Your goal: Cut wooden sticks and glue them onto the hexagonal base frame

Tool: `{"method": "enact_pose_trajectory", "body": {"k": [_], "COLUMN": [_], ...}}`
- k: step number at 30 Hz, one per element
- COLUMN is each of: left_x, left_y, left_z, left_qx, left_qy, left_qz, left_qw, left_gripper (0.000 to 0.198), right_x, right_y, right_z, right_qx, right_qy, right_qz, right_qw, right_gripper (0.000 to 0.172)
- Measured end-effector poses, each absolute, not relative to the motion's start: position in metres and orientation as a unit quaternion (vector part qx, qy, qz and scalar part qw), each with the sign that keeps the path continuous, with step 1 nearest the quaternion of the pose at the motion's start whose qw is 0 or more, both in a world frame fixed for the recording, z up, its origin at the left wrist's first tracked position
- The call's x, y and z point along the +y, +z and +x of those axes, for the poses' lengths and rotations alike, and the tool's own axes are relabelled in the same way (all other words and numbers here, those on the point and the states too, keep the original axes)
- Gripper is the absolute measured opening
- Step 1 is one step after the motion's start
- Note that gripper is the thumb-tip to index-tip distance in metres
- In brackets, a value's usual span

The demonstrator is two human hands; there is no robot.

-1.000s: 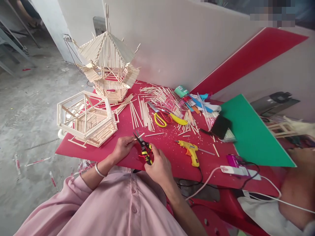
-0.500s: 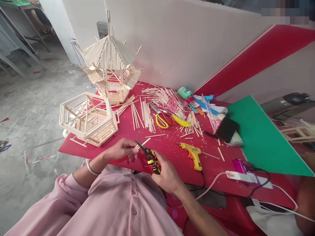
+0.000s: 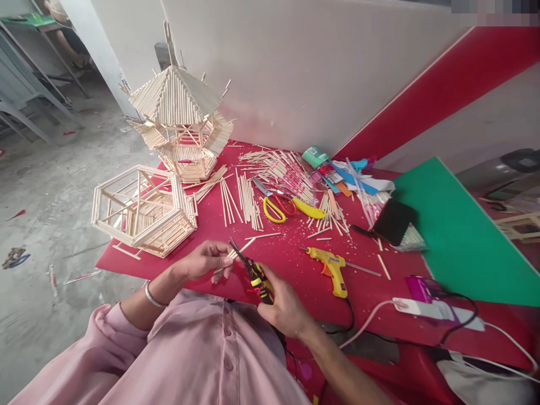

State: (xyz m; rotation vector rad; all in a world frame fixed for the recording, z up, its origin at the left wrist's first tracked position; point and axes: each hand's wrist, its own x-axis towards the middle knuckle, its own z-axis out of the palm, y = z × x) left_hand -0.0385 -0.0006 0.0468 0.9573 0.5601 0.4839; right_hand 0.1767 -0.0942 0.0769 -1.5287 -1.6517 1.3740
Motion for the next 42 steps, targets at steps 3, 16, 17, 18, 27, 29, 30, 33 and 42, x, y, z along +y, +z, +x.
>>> {"method": "enact_pose_trajectory", "body": {"k": [3, 16, 17, 18, 27, 29, 30, 33, 42], "left_x": [-0.002, -0.003, -0.004, -0.004, 0.004, 0.007, 0.007, 0.009, 0.006], "left_y": [0.046, 0.053, 0.051, 0.05, 0.039, 0.029, 0.025, 0.015, 0.009], "left_z": [-0.037, -0.041, -0.04, -0.04, -0.055, -0.057, -0.058, -0.057, -0.041], "left_qx": [0.274, 0.279, 0.277, 0.276, 0.489, 0.536, 0.547, 0.547, 0.475], "left_qy": [0.226, 0.246, 0.254, 0.261, 0.26, 0.268, 0.267, 0.292, 0.445], "left_qz": [0.443, 0.472, 0.476, 0.481, 0.697, 0.698, 0.69, 0.645, 0.57], "left_qw": [0.823, 0.799, 0.795, 0.79, 0.456, 0.392, 0.393, 0.447, 0.502], "left_gripper": [0.036, 0.036, 0.037, 0.037, 0.036, 0.033, 0.032, 0.029, 0.017], "right_x": [-0.095, -0.103, -0.105, -0.105, -0.089, -0.081, -0.077, -0.07, -0.074], "right_y": [0.075, 0.062, 0.06, 0.058, 0.062, 0.064, 0.065, 0.066, 0.064], "right_z": [0.177, 0.187, 0.186, 0.185, 0.177, 0.173, 0.171, 0.169, 0.181], "right_qx": [-0.594, -0.377, -0.34, -0.309, -0.612, -0.647, -0.656, -0.671, -0.661], "right_qy": [0.511, 0.739, 0.774, 0.801, 0.38, 0.288, 0.281, 0.278, 0.261], "right_qz": [-0.568, -0.488, -0.461, -0.436, -0.686, -0.706, -0.7, -0.685, -0.704], "right_qw": [0.252, 0.272, 0.269, 0.269, 0.099, 0.015, -0.018, -0.054, 0.013], "right_gripper": [0.075, 0.043, 0.05, 0.057, 0.072, 0.077, 0.078, 0.081, 0.085]}}
